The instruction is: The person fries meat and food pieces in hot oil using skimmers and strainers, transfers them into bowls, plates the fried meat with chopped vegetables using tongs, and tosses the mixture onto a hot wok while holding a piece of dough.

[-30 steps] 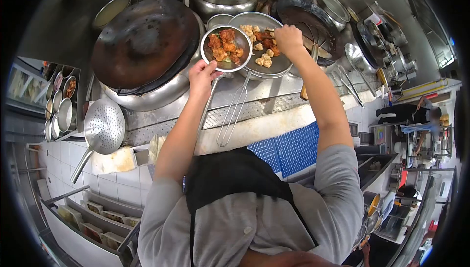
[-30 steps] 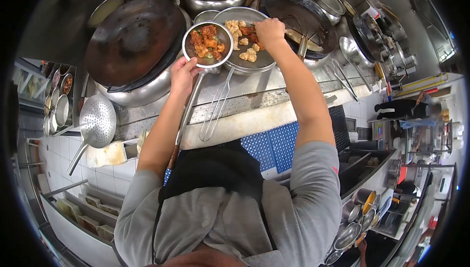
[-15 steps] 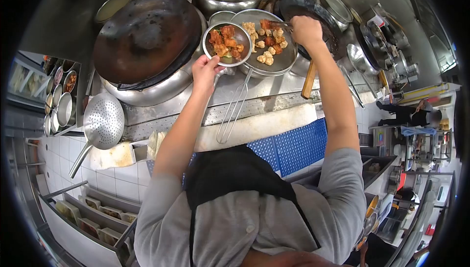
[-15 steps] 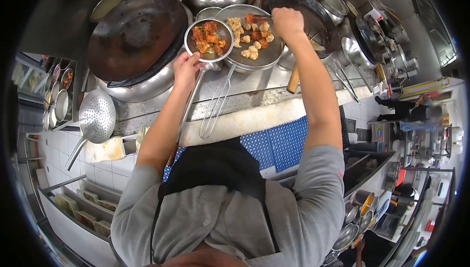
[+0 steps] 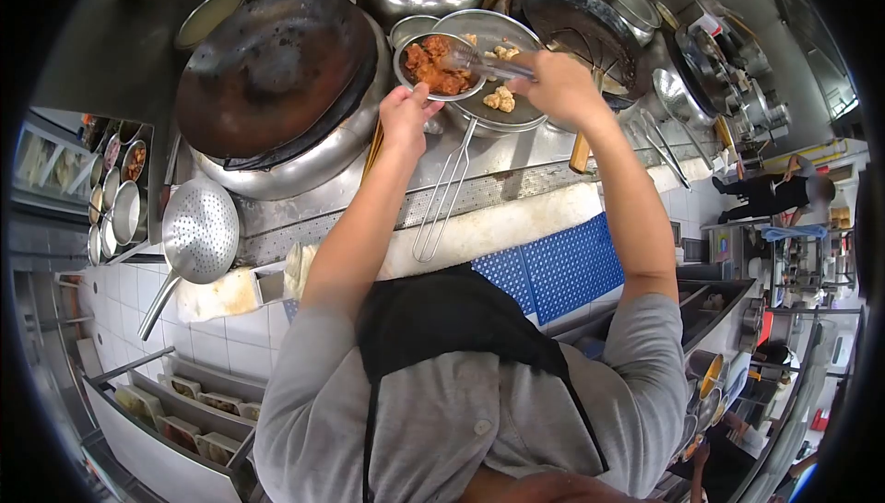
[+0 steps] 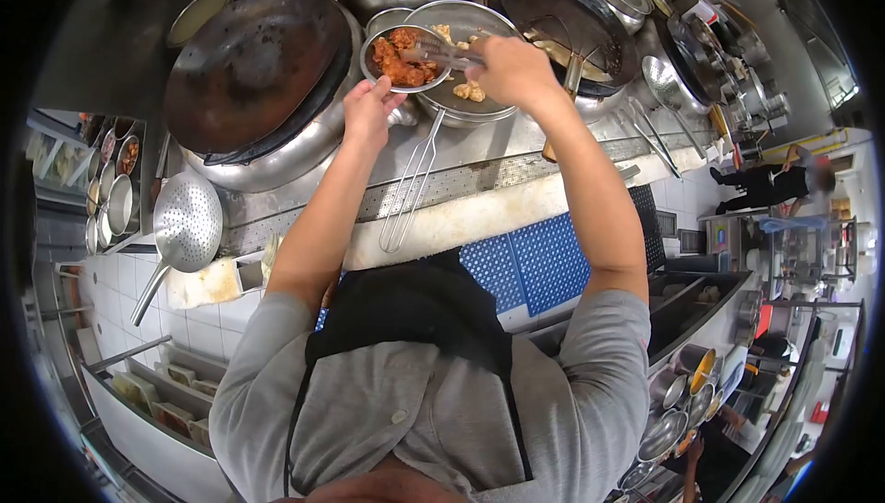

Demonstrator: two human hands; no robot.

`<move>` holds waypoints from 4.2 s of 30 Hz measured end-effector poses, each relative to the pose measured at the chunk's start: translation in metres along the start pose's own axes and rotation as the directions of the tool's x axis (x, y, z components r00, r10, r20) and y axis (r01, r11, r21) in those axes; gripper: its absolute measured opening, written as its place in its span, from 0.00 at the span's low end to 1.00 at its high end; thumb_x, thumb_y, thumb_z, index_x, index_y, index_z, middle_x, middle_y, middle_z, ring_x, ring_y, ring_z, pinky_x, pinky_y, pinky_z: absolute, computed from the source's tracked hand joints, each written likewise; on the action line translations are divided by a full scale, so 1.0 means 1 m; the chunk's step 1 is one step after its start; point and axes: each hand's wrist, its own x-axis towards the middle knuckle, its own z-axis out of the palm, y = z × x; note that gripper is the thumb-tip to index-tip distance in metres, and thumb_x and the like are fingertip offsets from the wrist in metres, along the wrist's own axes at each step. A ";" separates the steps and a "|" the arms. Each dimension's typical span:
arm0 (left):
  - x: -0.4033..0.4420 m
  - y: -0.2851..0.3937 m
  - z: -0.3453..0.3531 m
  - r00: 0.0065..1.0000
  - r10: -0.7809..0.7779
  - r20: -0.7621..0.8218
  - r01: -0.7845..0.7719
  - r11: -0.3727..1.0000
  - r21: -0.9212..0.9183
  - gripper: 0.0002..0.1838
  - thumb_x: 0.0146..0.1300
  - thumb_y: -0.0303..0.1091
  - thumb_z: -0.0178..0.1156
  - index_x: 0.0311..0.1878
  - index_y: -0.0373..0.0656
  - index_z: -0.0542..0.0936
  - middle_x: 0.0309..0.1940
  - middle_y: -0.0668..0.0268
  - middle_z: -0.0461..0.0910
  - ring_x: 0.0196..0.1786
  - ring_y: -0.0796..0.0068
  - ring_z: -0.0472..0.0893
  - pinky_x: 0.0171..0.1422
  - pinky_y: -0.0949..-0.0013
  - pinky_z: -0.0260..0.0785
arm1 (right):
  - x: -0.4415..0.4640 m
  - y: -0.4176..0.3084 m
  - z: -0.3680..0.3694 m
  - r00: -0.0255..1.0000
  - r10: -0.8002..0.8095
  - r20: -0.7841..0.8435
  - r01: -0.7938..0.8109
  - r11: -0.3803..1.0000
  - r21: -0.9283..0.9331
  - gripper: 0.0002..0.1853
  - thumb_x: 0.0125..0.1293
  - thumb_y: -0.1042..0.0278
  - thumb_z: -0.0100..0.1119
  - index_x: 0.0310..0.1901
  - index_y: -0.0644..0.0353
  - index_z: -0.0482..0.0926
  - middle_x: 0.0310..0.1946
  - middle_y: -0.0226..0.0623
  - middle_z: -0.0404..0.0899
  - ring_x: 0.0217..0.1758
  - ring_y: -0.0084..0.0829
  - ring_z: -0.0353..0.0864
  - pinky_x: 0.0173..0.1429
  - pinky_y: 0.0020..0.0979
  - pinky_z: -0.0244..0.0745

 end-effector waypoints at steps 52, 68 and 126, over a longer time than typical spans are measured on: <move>-0.006 0.002 -0.029 0.994 0.045 0.103 -0.037 0.997 -0.072 0.13 0.71 0.29 0.58 0.27 0.44 0.71 0.32 0.68 0.76 0.35 0.78 0.78 0.44 0.67 0.81 | 0.054 0.065 0.087 0.959 0.280 0.036 -0.261 0.927 -0.268 0.14 0.59 0.67 0.57 0.44 0.61 0.84 0.44 0.49 0.85 0.50 0.48 0.85 0.55 0.43 0.80; -0.007 -0.003 -0.026 0.991 0.052 0.120 -0.045 0.997 -0.061 0.13 0.71 0.29 0.58 0.27 0.43 0.72 0.32 0.68 0.76 0.36 0.78 0.78 0.45 0.67 0.80 | 0.072 0.117 0.095 0.873 0.482 0.070 -0.482 0.876 -0.028 0.19 0.54 0.57 0.64 0.48 0.50 0.86 0.49 0.46 0.84 0.54 0.42 0.84 0.58 0.40 0.77; -0.011 0.003 -0.035 0.989 0.046 0.143 -0.046 0.999 -0.004 0.12 0.70 0.29 0.58 0.28 0.42 0.74 0.30 0.69 0.76 0.33 0.79 0.77 0.40 0.67 0.81 | -0.013 0.078 0.052 0.912 0.384 -0.146 -0.408 0.892 -0.196 0.14 0.57 0.63 0.62 0.44 0.55 0.85 0.40 0.47 0.86 0.45 0.45 0.87 0.51 0.42 0.80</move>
